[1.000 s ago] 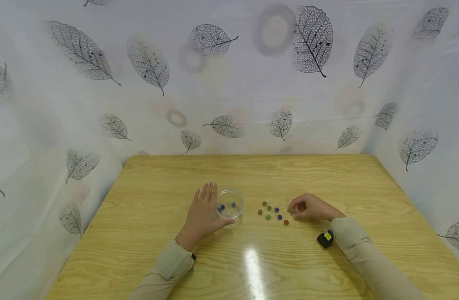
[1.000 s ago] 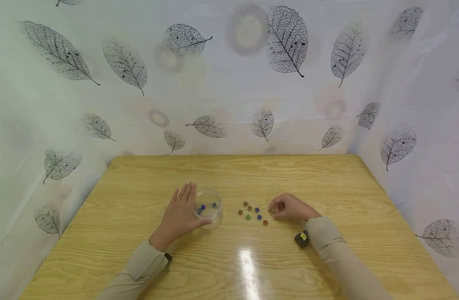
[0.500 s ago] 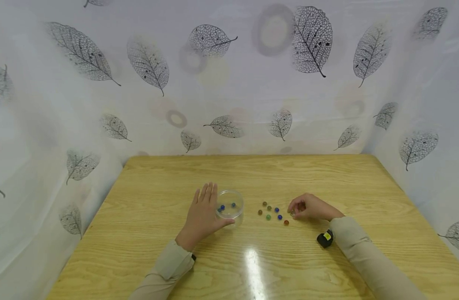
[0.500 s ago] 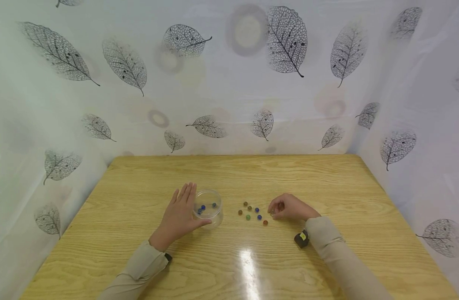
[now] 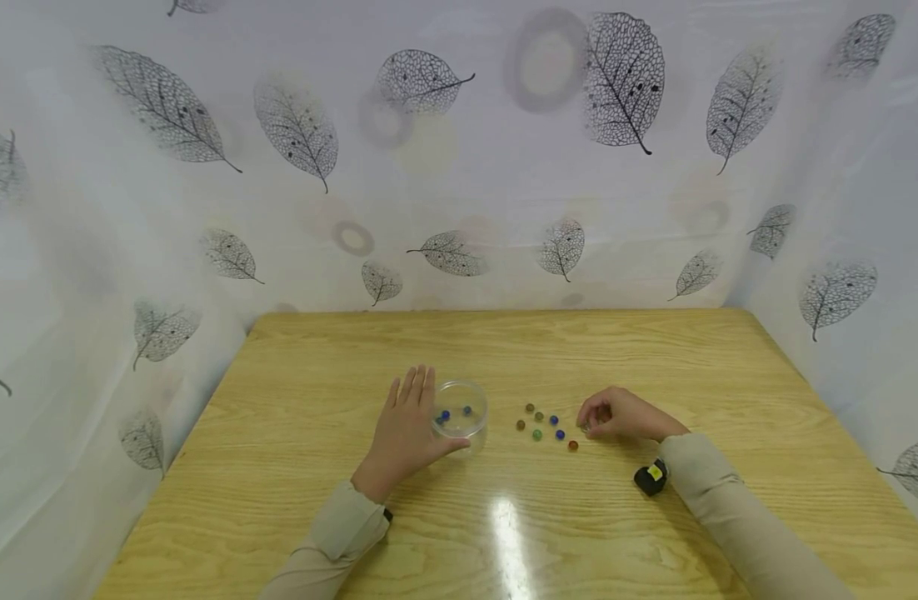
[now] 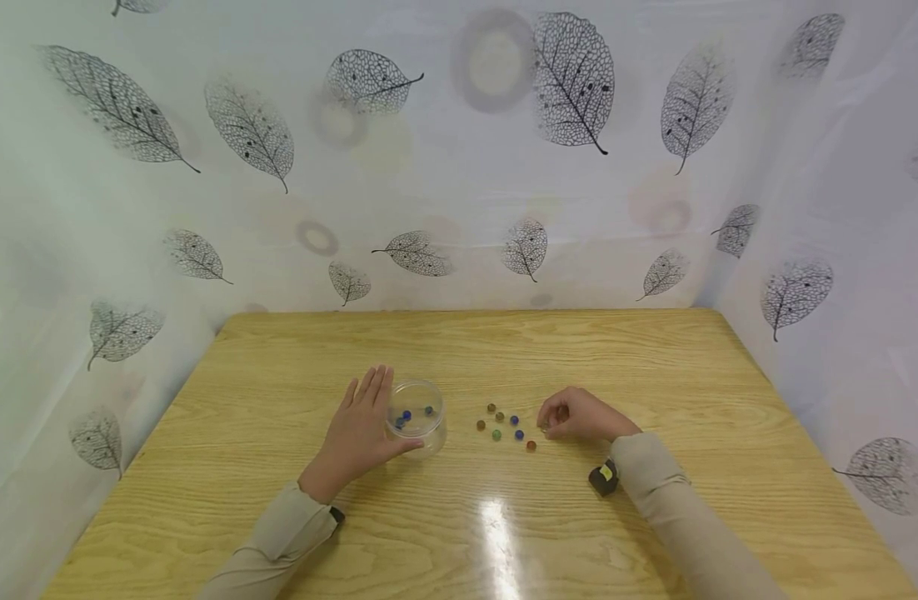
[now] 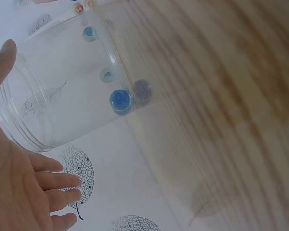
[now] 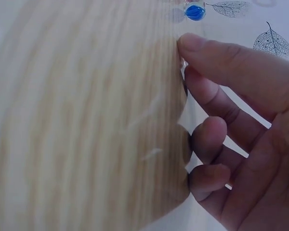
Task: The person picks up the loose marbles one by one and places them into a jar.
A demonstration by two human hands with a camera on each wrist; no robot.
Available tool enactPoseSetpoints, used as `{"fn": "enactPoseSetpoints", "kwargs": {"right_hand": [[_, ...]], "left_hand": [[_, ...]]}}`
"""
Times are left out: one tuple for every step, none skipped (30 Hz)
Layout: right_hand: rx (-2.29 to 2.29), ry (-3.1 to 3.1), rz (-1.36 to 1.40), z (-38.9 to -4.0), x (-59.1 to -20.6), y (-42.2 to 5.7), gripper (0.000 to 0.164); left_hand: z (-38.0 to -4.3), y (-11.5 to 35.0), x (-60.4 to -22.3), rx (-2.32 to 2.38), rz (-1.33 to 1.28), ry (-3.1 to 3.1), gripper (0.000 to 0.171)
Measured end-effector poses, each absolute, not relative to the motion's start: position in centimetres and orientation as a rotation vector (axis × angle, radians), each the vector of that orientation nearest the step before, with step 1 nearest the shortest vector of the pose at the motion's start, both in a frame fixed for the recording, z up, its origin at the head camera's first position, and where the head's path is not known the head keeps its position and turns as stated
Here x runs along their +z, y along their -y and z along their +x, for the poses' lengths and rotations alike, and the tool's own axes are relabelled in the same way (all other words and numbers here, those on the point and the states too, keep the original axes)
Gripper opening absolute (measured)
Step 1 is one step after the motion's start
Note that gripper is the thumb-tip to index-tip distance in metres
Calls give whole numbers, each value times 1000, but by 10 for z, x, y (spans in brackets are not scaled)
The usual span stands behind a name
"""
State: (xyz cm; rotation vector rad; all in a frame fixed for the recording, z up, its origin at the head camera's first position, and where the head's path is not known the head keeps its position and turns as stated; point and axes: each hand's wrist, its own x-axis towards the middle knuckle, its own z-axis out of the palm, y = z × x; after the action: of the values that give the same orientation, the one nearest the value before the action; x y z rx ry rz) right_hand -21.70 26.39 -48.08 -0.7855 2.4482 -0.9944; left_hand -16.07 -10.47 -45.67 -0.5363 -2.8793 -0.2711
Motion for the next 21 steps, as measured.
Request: {"fn": "enactPoseSetpoints", "kwargs": {"right_hand": [[-996,-2448,-783,-217,-481,-264,6],[-997,-2448,-780,-217,-480,-264,6],[-994,-2452,-782,-216,-480,-263,6],[-992,-2453,-790,-216,-480,-263,6],[-990,-2455,-791,-216,-479,-263,6],[-984,-2460,-796,-216,-479,-263,6],[-976,-2467,-787,-216,-479,-263,5],[-972,-2473,-788,-216,-478,-264,5],[-971,-2479,-790,-216,-477,-264,5],[-966,-2488,-788,-216,-475,-264,5],[-962,-2502,-778,-217,-474,-265,6],[-957,-2517,-778,-217,-472,-265,6],[-953,-2530,-778,-217,-470,-266,6],[-954,-2539,-784,-217,-468,-267,7],[-953,-2549,-789,-218,-466,-267,8],[-952,-2558,-795,-218,-464,-268,9],[-955,-2562,-806,-218,-462,-268,10],[-957,-2564,-817,-219,-460,-269,12],[-958,-2565,-823,-219,-458,-270,13],[-962,-2568,-831,-219,-456,-270,14],[-960,-2576,-833,-219,-454,-271,15]], "left_hand": [[-161,105,-456,-272,-537,2879,115],[-161,105,-456,-269,-536,2880,115],[-161,105,-456,-266,-535,2883,115],[-160,105,-456,-261,-535,2884,115],[-160,105,-456,-259,-535,2884,115],[-160,105,-456,-255,-536,2884,115],[-160,105,-456,-255,-536,2885,115],[-160,105,-456,-256,-538,2885,115],[-160,105,-456,-259,-538,2884,115],[-160,105,-456,-258,-540,2884,115],[-160,105,-456,-263,-541,2881,115],[-160,105,-456,-264,-542,2881,115],[-160,105,-456,-266,-542,2880,115],[-160,105,-456,-262,-543,2879,114],[-160,105,-456,-257,-543,2878,114],[-160,105,-456,-253,-543,2877,114],[-160,105,-456,-253,-544,2874,114],[-161,105,-456,-248,-544,2873,114],[-161,105,-456,-244,-545,2871,114],[-161,105,-457,-240,-545,2870,115],[-161,105,-457,-240,-546,2869,115]]}}
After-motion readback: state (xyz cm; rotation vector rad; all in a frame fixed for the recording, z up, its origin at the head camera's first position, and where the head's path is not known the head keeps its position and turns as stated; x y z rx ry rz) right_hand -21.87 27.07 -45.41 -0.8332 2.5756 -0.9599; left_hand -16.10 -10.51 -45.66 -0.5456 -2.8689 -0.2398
